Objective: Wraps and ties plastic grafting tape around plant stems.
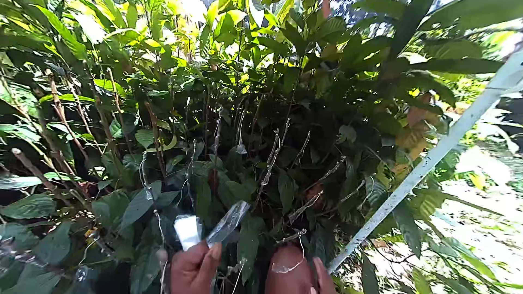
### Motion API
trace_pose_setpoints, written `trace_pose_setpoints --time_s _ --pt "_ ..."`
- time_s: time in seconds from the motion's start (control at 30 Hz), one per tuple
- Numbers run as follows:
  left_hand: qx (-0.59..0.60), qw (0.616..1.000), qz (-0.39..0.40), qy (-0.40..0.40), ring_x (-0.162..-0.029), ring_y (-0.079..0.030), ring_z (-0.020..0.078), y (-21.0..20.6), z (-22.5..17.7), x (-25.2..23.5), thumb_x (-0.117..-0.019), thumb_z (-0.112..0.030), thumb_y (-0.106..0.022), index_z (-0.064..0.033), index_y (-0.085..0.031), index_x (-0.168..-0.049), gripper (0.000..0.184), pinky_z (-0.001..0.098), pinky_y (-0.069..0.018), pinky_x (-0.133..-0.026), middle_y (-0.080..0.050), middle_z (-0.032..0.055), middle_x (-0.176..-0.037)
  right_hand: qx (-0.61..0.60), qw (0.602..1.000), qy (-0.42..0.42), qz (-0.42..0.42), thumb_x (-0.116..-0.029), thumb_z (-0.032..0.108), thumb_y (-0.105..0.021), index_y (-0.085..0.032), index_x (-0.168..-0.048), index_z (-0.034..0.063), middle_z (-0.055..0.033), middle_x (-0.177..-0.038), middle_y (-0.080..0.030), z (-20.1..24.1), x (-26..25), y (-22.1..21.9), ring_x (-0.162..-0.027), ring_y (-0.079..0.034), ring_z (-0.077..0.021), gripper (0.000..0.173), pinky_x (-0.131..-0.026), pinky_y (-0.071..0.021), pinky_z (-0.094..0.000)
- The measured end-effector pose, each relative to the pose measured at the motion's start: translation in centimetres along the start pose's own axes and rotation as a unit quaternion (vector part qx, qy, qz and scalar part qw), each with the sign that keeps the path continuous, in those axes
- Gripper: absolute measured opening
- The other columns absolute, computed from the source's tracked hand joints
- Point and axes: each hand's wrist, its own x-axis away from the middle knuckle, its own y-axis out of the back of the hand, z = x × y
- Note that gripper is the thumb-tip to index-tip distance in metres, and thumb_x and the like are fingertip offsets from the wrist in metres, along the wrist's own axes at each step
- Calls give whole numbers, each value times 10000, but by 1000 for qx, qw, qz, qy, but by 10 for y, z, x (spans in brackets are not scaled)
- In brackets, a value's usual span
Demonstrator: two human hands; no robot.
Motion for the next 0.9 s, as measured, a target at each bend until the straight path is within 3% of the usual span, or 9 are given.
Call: trace_pose_setpoints --time_s 0.07,0.2,0.37,0.5,0.57,0.63,0.73,0.83,0.9 --pt "-51 998 40 -25 -557 -497 -37 -5 2 4 -996 -424 -654 -177 -572 -708 388 149 -449 -542 -512 -103 -617 -8 993 100 -63 -989 636 -486 -421 -1477 -138 -373 -1584 -308 31 -10 4 -1502 -329 -424 917 -1213 -327 -538" --pt "-68 987 136 -40 -670 -489 13 -1 -7 13 -984 -417 -676 -125 -519 -722 422 194 -435 -667 -497 -34 -705 -100 959 261 -47 -1024 516 -569 -675 -1271 167 -26 -1394 -603 113 -25 2 -1337 -528 -118 440 -1109 -472 -352" --pt "-53 979 189 -60 -767 -499 8 7 -26 19 -993 -404 -653 -113 -507 -746 408 180 -431 -748 -502 -16 -781 -216 935 272 77 -1019 342 -639 -722 -1201 72 -38 -1198 -696 172 -52 -21 -1044 -667 -65 336 -885 -590 -242" --pt "-27 967 239 -79 -785 -521 14 14 -38 26 -992 -353 -672 -93 -517 -744 391 176 -450 -742 -533 4 -804 -272 932 206 126 -952 315 -717 -746 -1143 99 15 -1073 -677 201 -64 -34 -881 -616 -20 290 -725 -532 -174" --pt "-5 964 256 -76 -715 -520 6 17 -42 29 -979 -340 -700 -78 -523 -715 413 170 -450 -675 -550 8 -746 -329 915 192 131 -924 233 -751 -785 -1021 112 20 -989 -654 209 -64 -43 -836 -599 -16 159 -691 -516 -153" --pt "38 961 260 -82 -821 -543 -27 20 -40 30 -975 -380 -702 -122 -537 -730 392 159 -466 -770 -574 -38 -822 -431 871 199 126 -933 159 -746 -776 -951 80 8 -955 -640 211 -60 -53 -852 -611 -25 86 -724 -544 -156" --pt "205 963 163 -68 -960 -594 -36 9 -34 37 -969 -454 -675 -242 -722 -932 220 168 -484 -863 -661 -139 -973 -573 774 221 154 -978 171 -699 -759 -1012 130 33 -1040 -642 206 -56 -60 -929 -621 -20 80 -791 -553 -170" --pt "353 933 63 40 -922 -704 77 -3 -52 45 -997 -407 -632 -176 -715 -1295 386 220 -595 -730 -711 13 -1214 -693 668 183 201 -1028 178 -618 -728 -1130 153 -22 -1136 -697 199 -55 -51 -786 -657 -39 153 -679 -567 -192" --pt "360 928 69 63 -884 -743 132 4 -79 48 -1032 -389 -574 -176 -650 -1389 422 265 -627 -692 -702 59 -1278 -739 628 131 204 -1051 201 -572 -705 -1146 157 -55 -1160 -726 192 -60 -31 -709 -678 -53 170 -615 -568 -187"
